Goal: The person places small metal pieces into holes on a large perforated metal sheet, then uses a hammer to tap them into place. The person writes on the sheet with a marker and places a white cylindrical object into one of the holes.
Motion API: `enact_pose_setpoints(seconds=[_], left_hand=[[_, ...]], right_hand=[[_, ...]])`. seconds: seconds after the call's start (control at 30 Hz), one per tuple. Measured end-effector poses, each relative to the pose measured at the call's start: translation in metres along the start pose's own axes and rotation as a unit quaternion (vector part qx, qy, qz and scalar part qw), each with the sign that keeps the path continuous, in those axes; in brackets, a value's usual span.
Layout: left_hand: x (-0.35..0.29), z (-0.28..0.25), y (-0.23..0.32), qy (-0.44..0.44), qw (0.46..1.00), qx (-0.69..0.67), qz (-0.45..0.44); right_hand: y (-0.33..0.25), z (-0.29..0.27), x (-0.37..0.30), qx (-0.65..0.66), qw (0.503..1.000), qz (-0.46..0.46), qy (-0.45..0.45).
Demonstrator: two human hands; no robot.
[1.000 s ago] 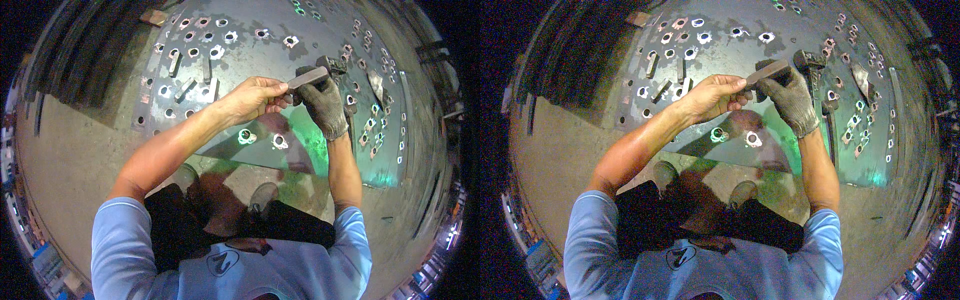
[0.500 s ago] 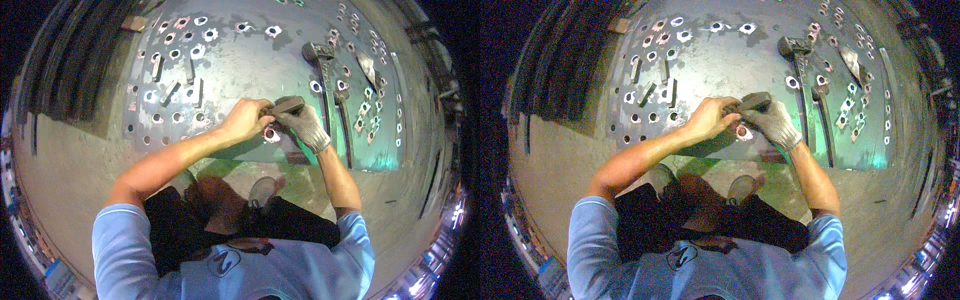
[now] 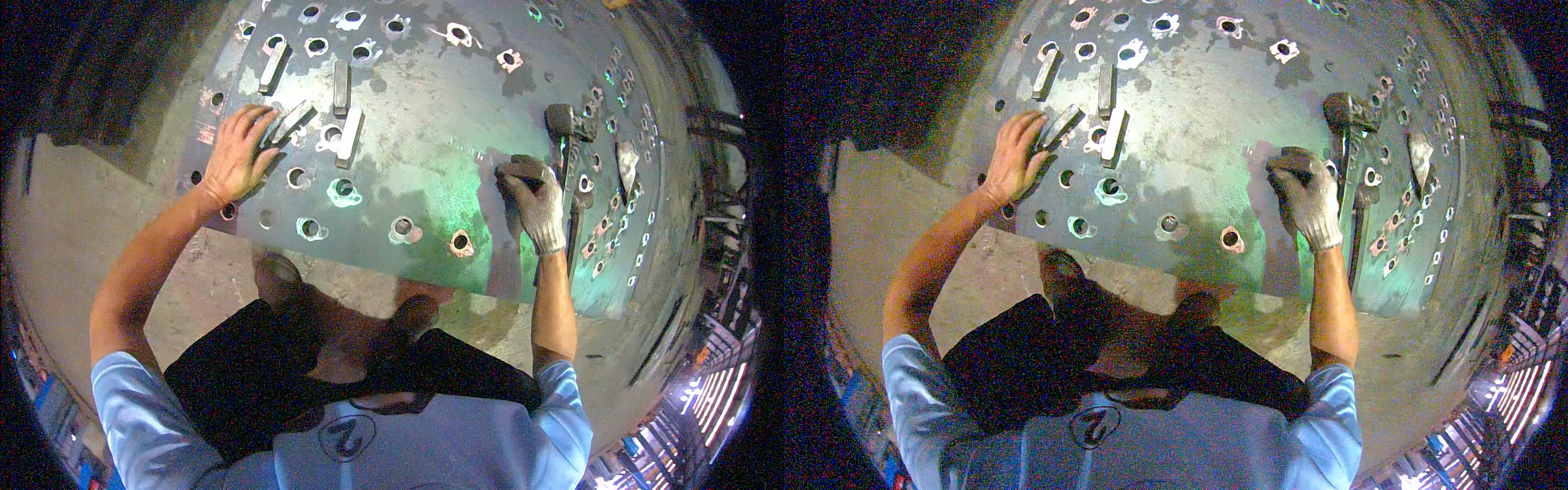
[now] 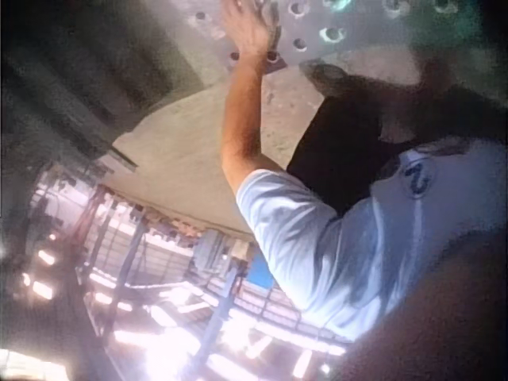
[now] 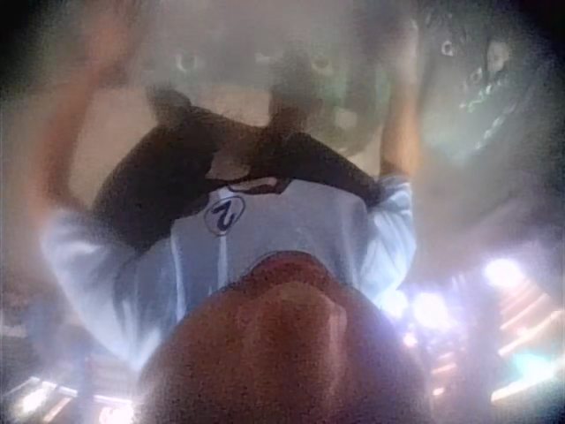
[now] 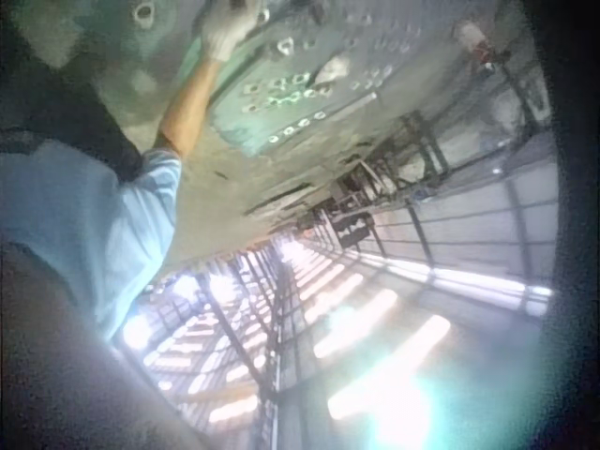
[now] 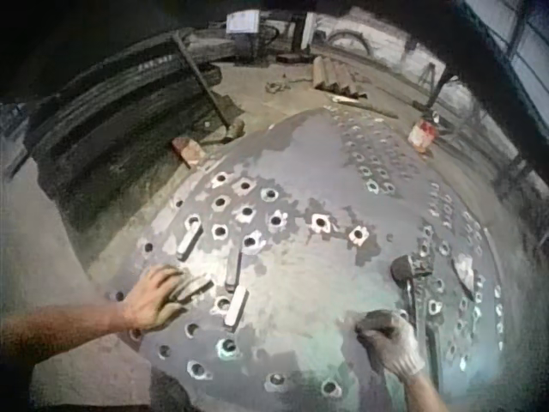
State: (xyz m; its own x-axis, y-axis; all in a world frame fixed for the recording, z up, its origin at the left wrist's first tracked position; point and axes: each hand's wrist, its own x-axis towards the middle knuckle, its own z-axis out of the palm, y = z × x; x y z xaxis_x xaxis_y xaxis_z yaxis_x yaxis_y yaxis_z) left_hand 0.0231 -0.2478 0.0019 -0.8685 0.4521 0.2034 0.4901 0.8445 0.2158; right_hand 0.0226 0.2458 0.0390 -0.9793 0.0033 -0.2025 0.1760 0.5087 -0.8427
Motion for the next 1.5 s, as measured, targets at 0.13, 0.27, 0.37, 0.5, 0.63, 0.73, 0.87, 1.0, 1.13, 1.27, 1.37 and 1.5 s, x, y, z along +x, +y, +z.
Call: enact_pose_setpoints(seconds=[0.13, 0.27, 0.37, 0.5, 0.63, 0.73, 0.87, 1.0, 1.13, 1.27, 1.37, 1.5], left_hand=[[-0.002, 0.001, -0.003, -0.009, 0.998, -0.054, -0.016], [-0.003, 0.003, -0.006, -0.003, 0.997, -0.069, -0.03], [-0.002, 0.001, -0.007, -0.01, 0.997, -0.069, -0.038], [-0.002, 0.003, -0.01, -0.008, 0.996, -0.076, -0.038], [-0.001, 0.0, -0.009, -0.021, 0.997, -0.066, -0.045], [-0.001, 0.001, -0.01, -0.017, 0.997, -0.065, -0.04], [0.0, 0.0, -0.009, -0.02, 0.997, -0.06, -0.045], [-0.001, 0.001, -0.01, -0.017, 0.997, -0.057, -0.045], [0.0, 0.001, -0.01, -0.016, 0.997, -0.058, -0.043], [0.0, 0.002, -0.01, -0.015, 0.997, -0.062, -0.04], [0.0, 0.001, -0.01, -0.015, 0.997, -0.059, -0.039], [0.001, 0.0, -0.01, -0.023, 0.998, -0.05, -0.04]], right_hand=[[-0.003, 0.002, 0.003, -0.07, 0.997, -0.035, -0.004], [-0.017, 0.005, 0.003, -0.109, 0.992, -0.051, -0.036], [-0.022, 0.01, 0.005, -0.106, 0.994, -0.003, -0.014], [-0.028, 0.016, 0.007, -0.101, 0.994, 0.036, -0.002], [-0.031, 0.019, 0.008, -0.122, 0.992, 0.042, 0.001], [-0.025, 0.018, 0.009, -0.125, 0.991, 0.04, 0.002], [-0.031, 0.02, 0.008, -0.151, 0.988, 0.033, 0.004], [-0.031, 0.022, 0.009, -0.171, 0.985, 0.021, 0.01], [-0.026, 0.022, 0.007, -0.16, 0.987, 0.006, 0.009], [-0.029, 0.025, 0.007, -0.143, 0.989, 0.02, 0.012], [-0.029, 0.025, 0.008, -0.14, 0.989, 0.036, 0.011], [-0.034, 0.027, 0.008, -0.155, 0.988, 0.024, 0.01]])
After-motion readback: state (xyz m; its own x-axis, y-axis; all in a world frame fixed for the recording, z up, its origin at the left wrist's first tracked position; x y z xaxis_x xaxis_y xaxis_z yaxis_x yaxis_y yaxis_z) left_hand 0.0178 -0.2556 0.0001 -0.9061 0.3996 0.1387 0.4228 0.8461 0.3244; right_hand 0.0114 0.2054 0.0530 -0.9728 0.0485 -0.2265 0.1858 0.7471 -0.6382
